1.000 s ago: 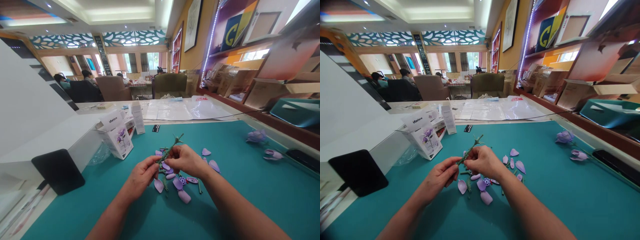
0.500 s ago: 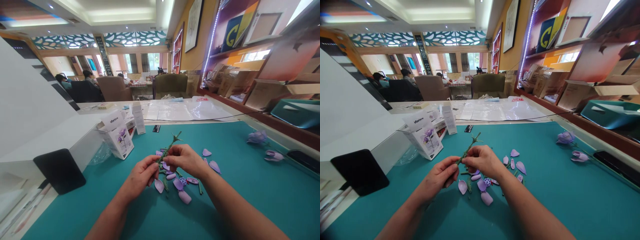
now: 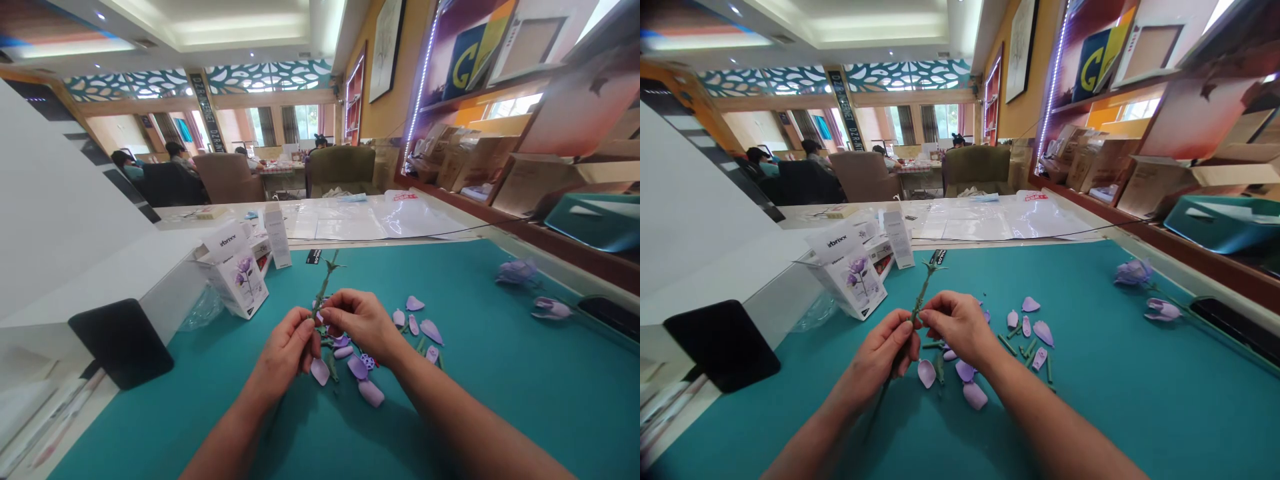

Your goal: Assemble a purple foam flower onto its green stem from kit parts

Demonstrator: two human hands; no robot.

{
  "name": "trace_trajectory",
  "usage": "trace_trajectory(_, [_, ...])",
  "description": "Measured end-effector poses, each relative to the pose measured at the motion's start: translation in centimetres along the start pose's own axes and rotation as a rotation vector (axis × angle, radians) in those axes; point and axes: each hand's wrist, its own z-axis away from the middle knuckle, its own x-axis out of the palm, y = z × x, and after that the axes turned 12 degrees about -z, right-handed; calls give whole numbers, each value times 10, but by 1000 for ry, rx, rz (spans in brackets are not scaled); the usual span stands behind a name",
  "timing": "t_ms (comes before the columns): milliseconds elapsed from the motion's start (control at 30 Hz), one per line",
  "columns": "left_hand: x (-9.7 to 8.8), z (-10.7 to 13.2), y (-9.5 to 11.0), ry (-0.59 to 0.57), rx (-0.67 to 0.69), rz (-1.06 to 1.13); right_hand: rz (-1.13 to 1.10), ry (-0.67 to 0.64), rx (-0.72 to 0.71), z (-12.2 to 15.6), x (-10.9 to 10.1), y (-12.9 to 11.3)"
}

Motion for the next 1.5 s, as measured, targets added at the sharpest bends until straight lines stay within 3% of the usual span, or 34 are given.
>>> trace_trajectory(467, [3, -1, 3, 3, 0, 51, 14, -13, -58, 2, 1, 1])
trace_trajectory(733, [-26, -2, 10, 184, -15, 359, 82, 75, -71, -5, -22, -13])
trace_trajectory(900, [-36, -3, 10, 199, -1, 429, 259, 92, -116, -10, -33, -7])
trace_trajectory(1100, [-34, -4, 8, 195, -35, 499, 457, 111, -109, -15, -46, -3])
trace_trajectory(1300, [-30, -6, 7, 191, -54, 531, 469, 153, -113, -16, -59, -14])
trace_trajectory(1500, [-28, -8, 7, 200, -68, 545, 534, 123, -98, -18, -61, -10])
